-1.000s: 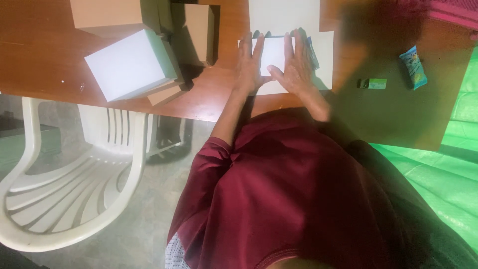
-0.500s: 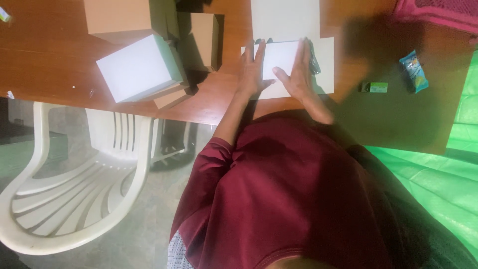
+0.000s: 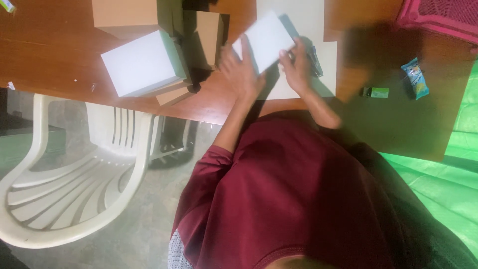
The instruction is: The person assembles a white cardboard box by folding its flaps and securing them with a stapler, then repeats the process with a second sheet of cardboard.
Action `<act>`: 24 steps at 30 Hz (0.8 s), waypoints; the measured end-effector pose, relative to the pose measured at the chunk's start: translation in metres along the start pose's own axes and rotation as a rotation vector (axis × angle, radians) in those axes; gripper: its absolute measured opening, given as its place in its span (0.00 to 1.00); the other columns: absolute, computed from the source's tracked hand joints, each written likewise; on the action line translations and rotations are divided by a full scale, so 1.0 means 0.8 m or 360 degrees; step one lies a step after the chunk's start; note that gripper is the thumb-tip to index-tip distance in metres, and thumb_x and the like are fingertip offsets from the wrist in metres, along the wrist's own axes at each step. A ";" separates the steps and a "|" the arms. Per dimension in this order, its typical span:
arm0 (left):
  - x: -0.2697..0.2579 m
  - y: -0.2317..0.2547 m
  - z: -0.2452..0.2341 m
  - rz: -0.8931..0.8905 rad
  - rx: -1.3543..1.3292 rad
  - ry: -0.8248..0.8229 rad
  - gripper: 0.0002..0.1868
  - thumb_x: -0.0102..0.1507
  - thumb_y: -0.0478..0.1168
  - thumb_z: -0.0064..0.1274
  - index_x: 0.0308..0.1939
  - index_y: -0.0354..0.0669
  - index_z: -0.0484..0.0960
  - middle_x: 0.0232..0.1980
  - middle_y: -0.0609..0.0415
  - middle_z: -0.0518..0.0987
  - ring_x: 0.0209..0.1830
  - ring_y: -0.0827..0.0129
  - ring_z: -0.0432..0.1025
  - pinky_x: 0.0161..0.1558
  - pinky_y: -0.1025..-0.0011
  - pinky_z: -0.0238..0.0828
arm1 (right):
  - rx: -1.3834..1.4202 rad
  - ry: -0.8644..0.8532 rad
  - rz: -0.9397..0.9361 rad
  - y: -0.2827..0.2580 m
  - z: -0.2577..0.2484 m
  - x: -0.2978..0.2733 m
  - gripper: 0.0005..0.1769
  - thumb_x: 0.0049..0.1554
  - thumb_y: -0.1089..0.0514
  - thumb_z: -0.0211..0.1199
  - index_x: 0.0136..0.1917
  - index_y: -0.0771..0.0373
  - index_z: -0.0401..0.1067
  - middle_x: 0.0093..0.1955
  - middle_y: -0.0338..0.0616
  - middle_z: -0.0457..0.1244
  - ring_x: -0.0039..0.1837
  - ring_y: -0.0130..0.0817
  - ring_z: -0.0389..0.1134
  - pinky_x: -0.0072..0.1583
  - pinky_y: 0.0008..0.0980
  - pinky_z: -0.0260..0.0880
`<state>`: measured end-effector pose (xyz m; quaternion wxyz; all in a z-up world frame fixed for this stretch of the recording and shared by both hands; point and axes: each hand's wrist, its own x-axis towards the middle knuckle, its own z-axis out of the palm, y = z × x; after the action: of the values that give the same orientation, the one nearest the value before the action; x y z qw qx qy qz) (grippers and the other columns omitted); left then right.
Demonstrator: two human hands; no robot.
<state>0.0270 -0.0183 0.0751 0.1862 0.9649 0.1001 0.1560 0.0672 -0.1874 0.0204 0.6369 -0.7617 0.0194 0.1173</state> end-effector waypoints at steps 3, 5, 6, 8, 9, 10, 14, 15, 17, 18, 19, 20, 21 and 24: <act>-0.002 -0.014 -0.012 -0.0075 -0.0060 0.0259 0.64 0.46 0.42 0.74 0.78 0.42 0.47 0.72 0.22 0.51 0.76 0.30 0.45 0.72 0.29 0.39 | 0.0004 -0.0179 -0.0080 0.000 0.032 0.032 0.43 0.68 0.44 0.53 0.86 0.57 0.38 0.72 0.54 0.63 0.65 0.41 0.68 0.57 0.30 0.77; -0.001 -0.020 -0.018 -0.0139 -0.0091 0.0401 0.63 0.48 0.41 0.72 0.79 0.43 0.46 0.75 0.21 0.48 0.78 0.30 0.44 0.72 0.35 0.43 | 0.0041 -0.0299 -0.0347 0.003 0.050 0.046 0.43 0.71 0.47 0.56 0.86 0.58 0.34 0.80 0.57 0.49 0.76 0.45 0.57 0.62 0.36 0.77; 0.000 -0.023 -0.021 -0.0175 -0.0106 0.0474 0.63 0.50 0.40 0.71 0.80 0.43 0.45 0.77 0.21 0.47 0.78 0.30 0.44 0.72 0.38 0.45 | 0.0058 -0.0366 -0.0480 0.004 0.058 0.049 0.43 0.72 0.49 0.57 0.86 0.58 0.32 0.85 0.58 0.43 0.82 0.46 0.52 0.64 0.39 0.76; -0.001 -0.031 -0.025 -0.0223 -0.0158 0.0530 0.61 0.52 0.40 0.69 0.80 0.41 0.44 0.77 0.19 0.44 0.78 0.28 0.42 0.72 0.35 0.44 | 0.0094 -0.0473 -0.0406 0.005 0.073 0.053 0.43 0.71 0.50 0.55 0.86 0.56 0.31 0.86 0.55 0.39 0.84 0.47 0.47 0.67 0.42 0.72; 0.000 -0.034 -0.027 -0.0242 -0.0183 0.0556 0.60 0.54 0.40 0.68 0.80 0.39 0.43 0.77 0.18 0.43 0.78 0.27 0.41 0.72 0.34 0.43 | 0.0114 -0.0523 -0.0369 0.004 0.081 0.055 0.42 0.71 0.50 0.54 0.86 0.55 0.31 0.87 0.54 0.38 0.85 0.47 0.45 0.68 0.44 0.70; 0.002 -0.037 -0.025 -0.0234 -0.0177 0.0576 0.58 0.56 0.41 0.67 0.80 0.39 0.43 0.78 0.18 0.42 0.79 0.26 0.40 0.72 0.34 0.43 | 0.0100 -0.0583 -0.0449 0.003 0.090 0.057 0.40 0.72 0.51 0.52 0.87 0.55 0.33 0.88 0.52 0.40 0.86 0.47 0.45 0.73 0.44 0.64; -0.002 -0.039 -0.005 -0.0206 -0.0074 0.0663 0.50 0.64 0.44 0.61 0.81 0.43 0.45 0.81 0.22 0.40 0.82 0.26 0.36 0.75 0.34 0.39 | 0.0139 -0.0781 -0.0649 0.001 0.116 0.050 0.35 0.76 0.49 0.46 0.88 0.56 0.37 0.90 0.50 0.39 0.90 0.47 0.39 0.85 0.45 0.43; 0.001 -0.040 0.000 -0.0193 -0.0031 0.0705 0.48 0.65 0.45 0.60 0.81 0.44 0.46 0.81 0.24 0.39 0.83 0.26 0.35 0.76 0.34 0.38 | 0.0168 -0.0821 -0.0688 -0.005 0.119 0.052 0.34 0.76 0.48 0.45 0.88 0.57 0.38 0.91 0.51 0.37 0.90 0.46 0.35 0.86 0.44 0.38; 0.002 -0.046 0.009 -0.0147 0.0031 0.0653 0.47 0.64 0.46 0.59 0.80 0.42 0.48 0.82 0.28 0.40 0.82 0.27 0.33 0.76 0.31 0.32 | 0.0292 -0.0890 -0.0579 -0.017 0.119 0.048 0.36 0.74 0.42 0.41 0.87 0.56 0.36 0.89 0.50 0.40 0.90 0.45 0.37 0.85 0.43 0.40; 0.000 -0.049 0.014 -0.0125 0.0063 0.0624 0.47 0.63 0.46 0.58 0.80 0.40 0.49 0.82 0.29 0.40 0.82 0.27 0.32 0.75 0.29 0.29 | 0.0355 -0.0925 -0.0519 -0.021 0.119 0.046 0.37 0.73 0.39 0.39 0.87 0.56 0.35 0.88 0.49 0.42 0.89 0.44 0.38 0.84 0.42 0.41; -0.002 -0.052 0.021 -0.0099 0.0107 0.0548 0.44 0.64 0.44 0.56 0.79 0.40 0.52 0.82 0.31 0.42 0.83 0.30 0.33 0.76 0.30 0.29 | 0.0355 -0.0927 -0.0518 -0.025 0.119 0.045 0.37 0.73 0.37 0.38 0.87 0.57 0.37 0.89 0.50 0.41 0.90 0.44 0.37 0.85 0.42 0.39; -0.002 -0.055 0.028 -0.0073 0.0151 0.0471 0.41 0.65 0.41 0.55 0.79 0.39 0.55 0.83 0.34 0.45 0.84 0.32 0.34 0.77 0.31 0.30 | 0.0354 -0.0929 -0.0517 -0.028 0.119 0.045 0.38 0.73 0.36 0.36 0.87 0.57 0.40 0.89 0.50 0.40 0.90 0.45 0.36 0.85 0.42 0.37; -0.002 -0.058 0.036 -0.0042 0.0193 0.0393 0.38 0.66 0.39 0.53 0.78 0.39 0.58 0.83 0.36 0.47 0.84 0.35 0.35 0.78 0.31 0.31 | 0.0355 -0.0926 -0.0515 -0.029 0.119 0.045 0.39 0.73 0.34 0.34 0.87 0.58 0.42 0.89 0.50 0.39 0.90 0.45 0.35 0.86 0.42 0.36; 0.002 -0.064 0.055 0.0151 0.0215 0.0396 0.28 0.72 0.34 0.48 0.76 0.35 0.65 0.84 0.41 0.54 0.87 0.44 0.41 0.81 0.36 0.33 | 0.0220 -0.0815 -0.0473 -0.024 0.121 0.051 0.40 0.71 0.32 0.33 0.84 0.58 0.49 0.87 0.50 0.47 0.88 0.45 0.44 0.84 0.42 0.44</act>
<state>0.0364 0.0143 0.0168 0.0996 0.9521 0.0869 0.2757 0.0953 -0.0846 0.0152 0.6816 -0.6567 -0.2455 0.2096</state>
